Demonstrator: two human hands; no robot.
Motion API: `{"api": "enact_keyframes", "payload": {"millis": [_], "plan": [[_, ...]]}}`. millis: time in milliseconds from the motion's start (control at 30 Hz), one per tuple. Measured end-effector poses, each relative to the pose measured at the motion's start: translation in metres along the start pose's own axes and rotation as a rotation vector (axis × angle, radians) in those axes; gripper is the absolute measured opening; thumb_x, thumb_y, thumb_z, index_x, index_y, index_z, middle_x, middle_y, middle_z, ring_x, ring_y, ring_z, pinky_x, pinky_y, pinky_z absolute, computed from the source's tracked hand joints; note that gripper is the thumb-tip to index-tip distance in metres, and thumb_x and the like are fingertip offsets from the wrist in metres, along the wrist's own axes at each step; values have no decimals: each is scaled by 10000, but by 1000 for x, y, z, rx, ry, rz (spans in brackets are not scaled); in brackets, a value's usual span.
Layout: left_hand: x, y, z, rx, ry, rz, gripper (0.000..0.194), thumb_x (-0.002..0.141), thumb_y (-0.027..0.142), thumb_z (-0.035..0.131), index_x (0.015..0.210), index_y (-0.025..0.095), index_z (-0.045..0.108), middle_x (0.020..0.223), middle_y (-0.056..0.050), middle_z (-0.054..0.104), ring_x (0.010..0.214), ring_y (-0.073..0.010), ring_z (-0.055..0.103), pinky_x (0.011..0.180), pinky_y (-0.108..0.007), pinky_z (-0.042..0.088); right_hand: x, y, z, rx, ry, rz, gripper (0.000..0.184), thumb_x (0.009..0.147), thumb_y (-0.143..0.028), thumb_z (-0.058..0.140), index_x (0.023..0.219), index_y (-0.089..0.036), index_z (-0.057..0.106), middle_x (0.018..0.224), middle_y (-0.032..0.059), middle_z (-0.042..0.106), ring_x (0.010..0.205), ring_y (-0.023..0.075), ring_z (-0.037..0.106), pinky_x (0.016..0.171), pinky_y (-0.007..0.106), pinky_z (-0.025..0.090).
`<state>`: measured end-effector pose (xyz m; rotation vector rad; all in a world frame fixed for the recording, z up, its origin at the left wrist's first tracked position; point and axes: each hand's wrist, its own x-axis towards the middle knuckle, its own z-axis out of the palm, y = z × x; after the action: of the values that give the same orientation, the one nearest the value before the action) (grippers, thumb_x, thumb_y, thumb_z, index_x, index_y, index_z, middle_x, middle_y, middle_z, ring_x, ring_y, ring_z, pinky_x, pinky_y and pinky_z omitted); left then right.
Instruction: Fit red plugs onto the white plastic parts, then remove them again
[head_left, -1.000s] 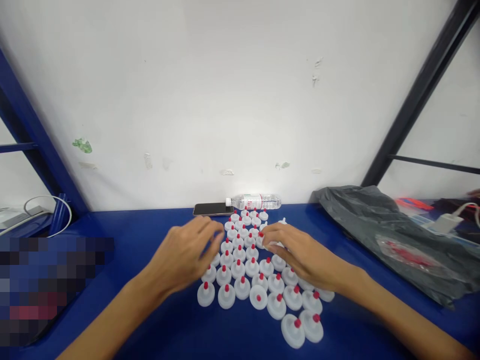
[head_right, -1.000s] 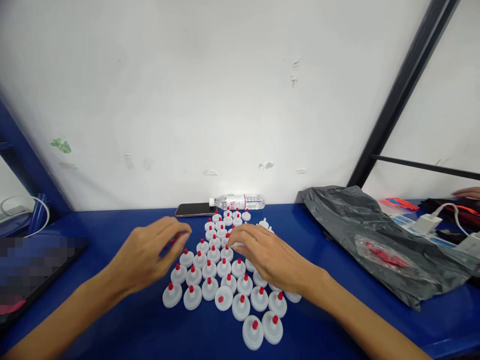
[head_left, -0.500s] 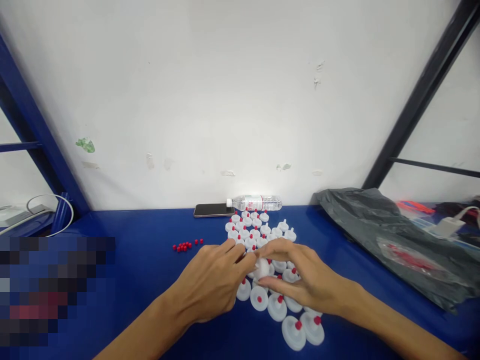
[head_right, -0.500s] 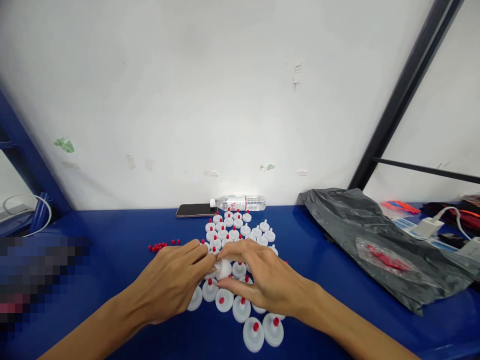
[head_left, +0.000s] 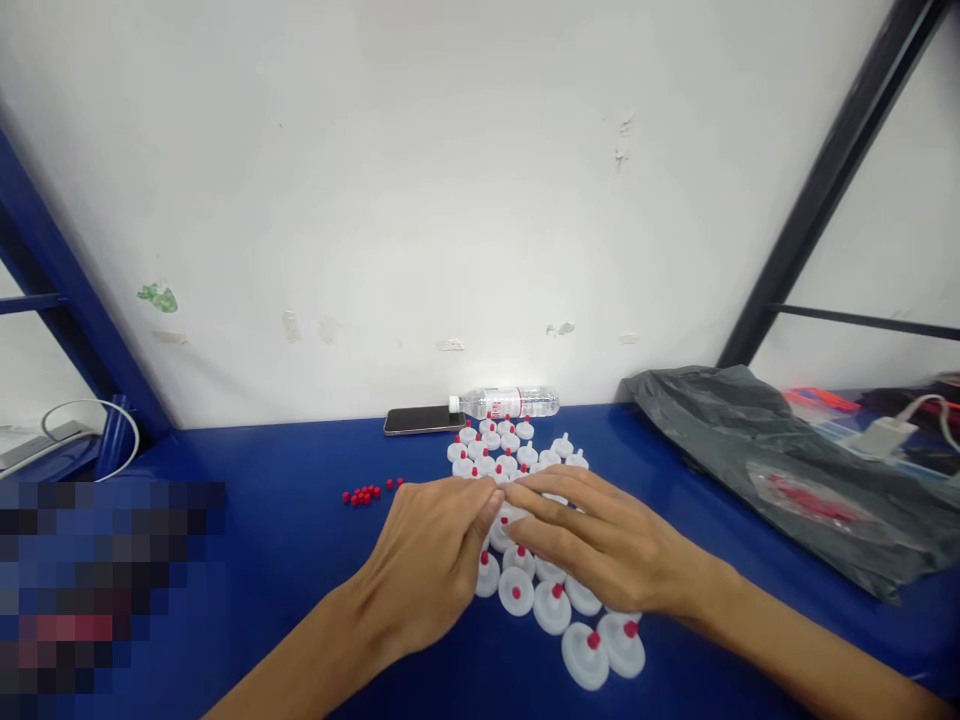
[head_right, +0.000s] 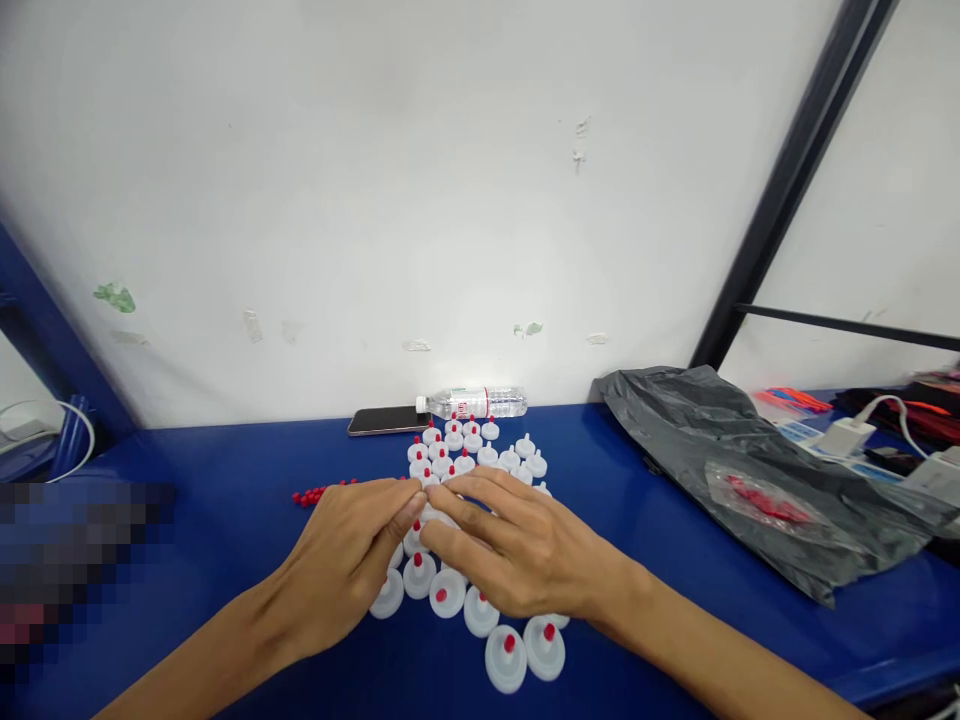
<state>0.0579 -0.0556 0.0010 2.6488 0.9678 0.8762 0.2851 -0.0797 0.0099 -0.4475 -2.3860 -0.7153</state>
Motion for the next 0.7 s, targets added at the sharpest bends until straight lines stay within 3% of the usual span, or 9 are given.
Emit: {"api": "enact_keyframes", "payload": {"millis": [67, 133, 200, 267, 367, 467, 600, 700], "plan": [[1, -8, -10, -79, -4, -157, 441, 1050, 425, 238, 675, 219, 347, 603, 33, 467, 553, -133, 402, 560, -305, 298, -8, 9, -1, -24, 3, 27, 285, 971, -72, 491, 1211, -175, 606, 1211, 131, 728, 1151, 269, 664, 967, 448, 588], [1, -25, -26, -95, 60, -332, 463, 1033, 502, 229, 671, 224, 305, 603, 33, 449, 560, -135, 399, 548, -290, 304, -17, 21, 0, -27, 0, 180, 321, 974, -105, 542, 1265, -234, 580, 1248, 93, 713, 1177, 256, 651, 975, 451, 583], [1, -46, -44, 73, 140, -399, 455, 1024, 502, 219, 684, 226, 342, 606, 30, 459, 579, -148, 429, 575, -292, 311, -23, 32, 5, -10, 42, 392, 314, 984, -173, 572, 1288, -248, 557, 1218, 94, 714, 1138, 258, 668, 958, 453, 585], [0, -66, -59, 332, 111, -486, 419, 1018, 456, 235, 697, 229, 380, 606, 18, 512, 594, -173, 477, 588, -307, 292, -26, 38, 11, 86, 17, 543, 340, 991, -242, 580, 1328, -239, 535, 1218, 104, 704, 1122, 262, 676, 944, 445, 587], [-2, -87, -68, 427, 33, -487, 354, 1008, 418, 292, 826, 232, 533, 858, -36, 689, 805, -234, 616, 671, -325, 367, -25, 37, 20, 230, -95, 604, 291, 996, -246, 561, 1287, -246, 584, 1224, 88, 692, 1116, 249, 675, 945, 420, 579], [-4, -101, -68, 398, 6, -458, 332, 999, 414, 347, 1013, 229, 622, 1080, -69, 723, 984, -266, 646, 799, -352, 429, -25, 35, 24, 292, -142, 611, 185, 995, -239, 558, 1155, -238, 652, 1180, 82, 685, 1056, 232, 683, 912, 391, 578], [-6, -110, -66, 402, -32, -443, 330, 977, 385, 400, 1086, 243, 678, 1167, -60, 732, 1068, -277, 654, 878, -365, 454, -27, 37, 23, 301, -151, 648, 123, 993, -294, 583, 1029, -227, 681, 1082, 77, 686, 935, 214, 684, 802, 351, 570], [-7, -112, -67, 430, -62, -474, 317, 948, 377, 446, 1088, 257, 704, 1137, -58, 748, 1053, -292, 668, 855, -369, 472, -27, 39, 22, 268, -165, 638, 148, 988, -340, 603, 1000, -228, 699, 1019, 72, 706, 929, 231, 675, 843, 394, 538]]}}
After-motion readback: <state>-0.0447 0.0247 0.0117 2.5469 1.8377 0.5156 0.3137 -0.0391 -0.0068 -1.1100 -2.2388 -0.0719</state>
